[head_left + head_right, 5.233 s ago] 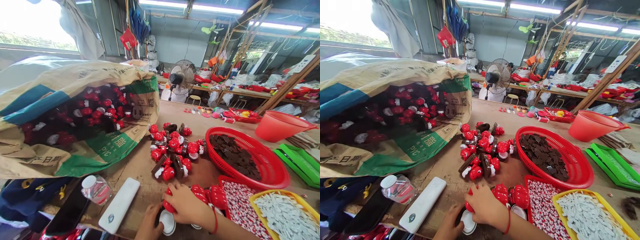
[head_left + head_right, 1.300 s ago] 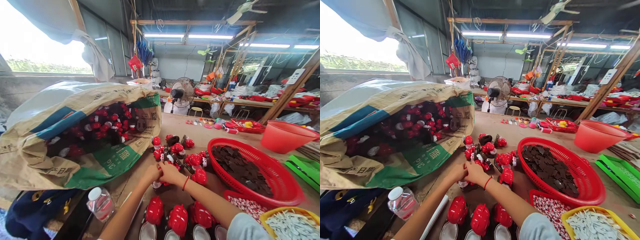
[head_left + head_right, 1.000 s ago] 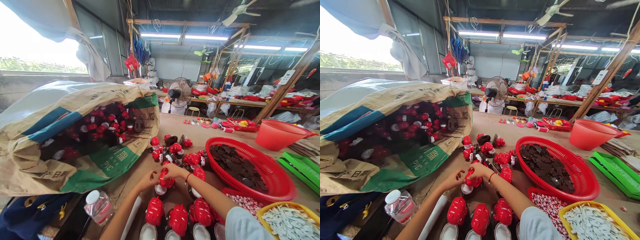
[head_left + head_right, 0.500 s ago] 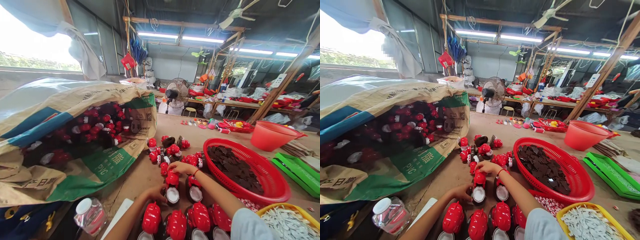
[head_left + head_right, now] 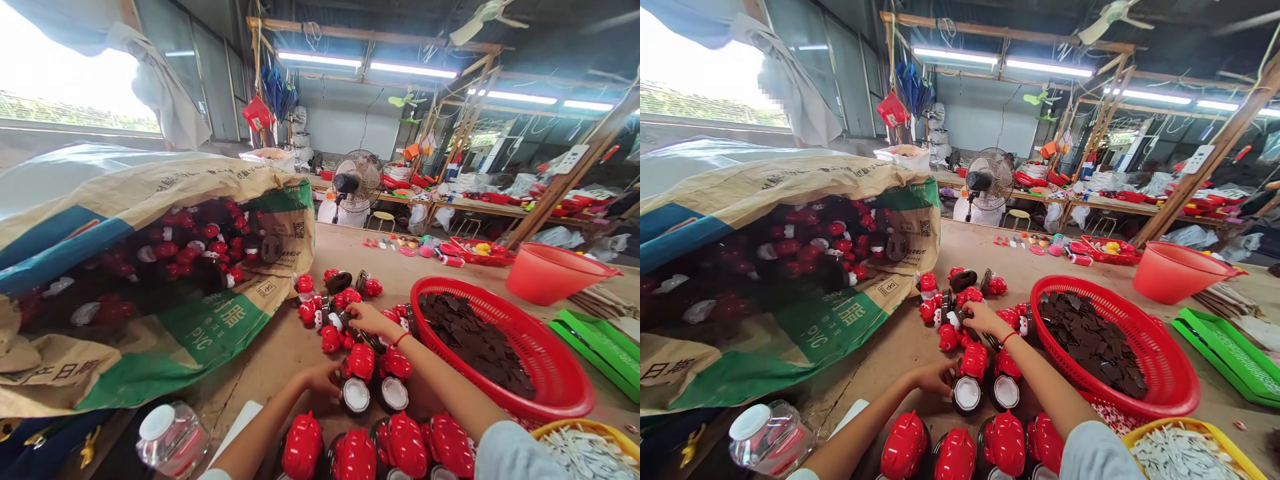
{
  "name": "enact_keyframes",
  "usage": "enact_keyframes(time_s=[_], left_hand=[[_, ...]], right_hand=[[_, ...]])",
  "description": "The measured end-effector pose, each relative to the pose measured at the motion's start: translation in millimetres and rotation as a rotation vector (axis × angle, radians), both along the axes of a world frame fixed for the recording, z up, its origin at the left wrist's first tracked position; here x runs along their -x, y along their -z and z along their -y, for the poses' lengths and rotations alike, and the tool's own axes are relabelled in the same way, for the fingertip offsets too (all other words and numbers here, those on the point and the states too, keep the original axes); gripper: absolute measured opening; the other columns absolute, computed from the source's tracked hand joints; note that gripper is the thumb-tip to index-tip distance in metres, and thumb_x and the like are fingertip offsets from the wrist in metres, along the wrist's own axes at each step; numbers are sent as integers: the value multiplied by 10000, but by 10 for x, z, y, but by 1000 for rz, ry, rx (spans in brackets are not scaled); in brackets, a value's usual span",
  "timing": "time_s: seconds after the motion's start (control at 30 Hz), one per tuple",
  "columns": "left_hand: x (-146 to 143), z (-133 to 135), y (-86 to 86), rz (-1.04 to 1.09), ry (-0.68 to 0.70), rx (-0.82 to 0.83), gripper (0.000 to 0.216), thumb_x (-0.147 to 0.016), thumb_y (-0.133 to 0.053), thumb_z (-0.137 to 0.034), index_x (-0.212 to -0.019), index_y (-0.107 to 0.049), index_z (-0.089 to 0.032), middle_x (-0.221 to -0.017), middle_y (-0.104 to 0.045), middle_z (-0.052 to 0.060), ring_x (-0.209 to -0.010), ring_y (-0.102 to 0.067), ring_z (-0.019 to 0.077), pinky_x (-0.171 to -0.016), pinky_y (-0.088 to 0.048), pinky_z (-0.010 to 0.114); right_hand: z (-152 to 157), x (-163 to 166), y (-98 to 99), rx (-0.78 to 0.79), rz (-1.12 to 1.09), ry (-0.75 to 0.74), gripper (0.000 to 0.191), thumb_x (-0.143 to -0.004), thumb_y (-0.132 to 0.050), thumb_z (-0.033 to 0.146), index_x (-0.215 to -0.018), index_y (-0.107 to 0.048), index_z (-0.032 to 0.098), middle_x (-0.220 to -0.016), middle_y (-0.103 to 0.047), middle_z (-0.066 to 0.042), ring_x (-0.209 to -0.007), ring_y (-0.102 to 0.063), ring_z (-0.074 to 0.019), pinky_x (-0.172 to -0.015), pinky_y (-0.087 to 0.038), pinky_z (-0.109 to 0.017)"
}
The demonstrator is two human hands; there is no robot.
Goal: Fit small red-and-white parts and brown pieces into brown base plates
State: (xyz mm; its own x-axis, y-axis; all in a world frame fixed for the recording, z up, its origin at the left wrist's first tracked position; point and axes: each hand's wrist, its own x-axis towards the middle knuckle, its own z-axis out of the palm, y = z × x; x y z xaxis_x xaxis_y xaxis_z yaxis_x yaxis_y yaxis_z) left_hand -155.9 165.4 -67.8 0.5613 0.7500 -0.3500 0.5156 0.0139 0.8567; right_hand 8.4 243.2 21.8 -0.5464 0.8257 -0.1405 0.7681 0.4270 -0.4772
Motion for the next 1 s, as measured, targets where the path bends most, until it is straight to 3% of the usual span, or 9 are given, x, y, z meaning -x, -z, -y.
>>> enact_keyframes(time_s=[0.1, 0.2, 0.4, 0.53, 0.63, 0.7, 0.83, 1.0], left_hand=[[-13, 1, -48, 33, 30, 21, 358, -380, -725, -218, -713, -605, -267, -575, -557, -47, -674, -575, 211, -613, -447, 338], [59, 31, -83, 26, 14, 57, 350, -417, -717, -227, -750, -614, -257, -585, -577, -41, -642, -578, 205, -544, -439, 318], [313, 116, -122, -58, -242, 55, 219, -656, -585, -280, -855, -578, -187, -565, -574, -14, -494, -551, 152, -424, -402, 267], [331, 93, -271, -46, -486, -116, 349, -815, -417, -312, -1118, -430, -139, -908, -593, 69, -719, -585, 158, -591, -478, 319], [314, 24, -469, -29, -641, -330, 454, -829, -392, -290, -1247, -266, -166, -1210, -439, 120, -992, -507, 212, -761, -448, 380], [358, -8, -619, -43, -675, -445, 469, -812, -416, -261, -1243, -269, -151, -1239, -414, 128, -1047, -470, 220, -822, -410, 398], [566, 47, -898, -135, -543, -583, 381, -695, -510, -206, -1066, -481, -124, -1045, -570, 94, -916, -536, 202, -820, -395, 346], [670, 216, -1141, -277, -205, -743, 386, -535, -603, -188, -920, -594, -210, -968, -616, 44, -935, -512, 235, -829, -349, 323]], right_hand=[[-21, 158, 64, -51, 50, 42, 365, -757, -551, 255, -1094, -461, 149, -1065, -527, -66, -934, -513, -187, -796, -409, -377], [-42, 284, 164, -66, 112, 127, 323, -810, -495, 295, -1097, -457, 151, -1025, -537, -59, -876, -540, -177, -759, -438, -386], [-86, 308, 155, -116, 99, 205, 290, -828, -469, 295, -1080, -471, 152, -1024, -539, -56, -882, -542, -172, -770, -438, -384], [-52, 323, -67, -162, 10, 201, 291, -827, -430, 175, -1116, -429, 136, -1026, -550, -81, -921, -534, -184, -794, -409, -366], [60, 405, -223, -171, -60, 156, 429, -746, -421, 51, -1164, -373, 134, -1010, -574, -95, -928, -541, -183, -788, -390, -295], [166, 463, -272, -159, -103, 106, 495, -707, -433, 46, -1182, -355, 159, -1005, -583, -73, -877, -561, -164, -748, -397, -254], [344, 512, -267, -106, -154, 39, 442, -713, -472, 144, -1150, -409, 167, -864, -623, -39, -690, -585, -148, -637, -425, -248], [445, 566, -219, -99, -216, -36, 447, -721, -530, 320, -1132, -447, 166, -988, -595, -71, -847, -561, -188, -726, -420, -287]])
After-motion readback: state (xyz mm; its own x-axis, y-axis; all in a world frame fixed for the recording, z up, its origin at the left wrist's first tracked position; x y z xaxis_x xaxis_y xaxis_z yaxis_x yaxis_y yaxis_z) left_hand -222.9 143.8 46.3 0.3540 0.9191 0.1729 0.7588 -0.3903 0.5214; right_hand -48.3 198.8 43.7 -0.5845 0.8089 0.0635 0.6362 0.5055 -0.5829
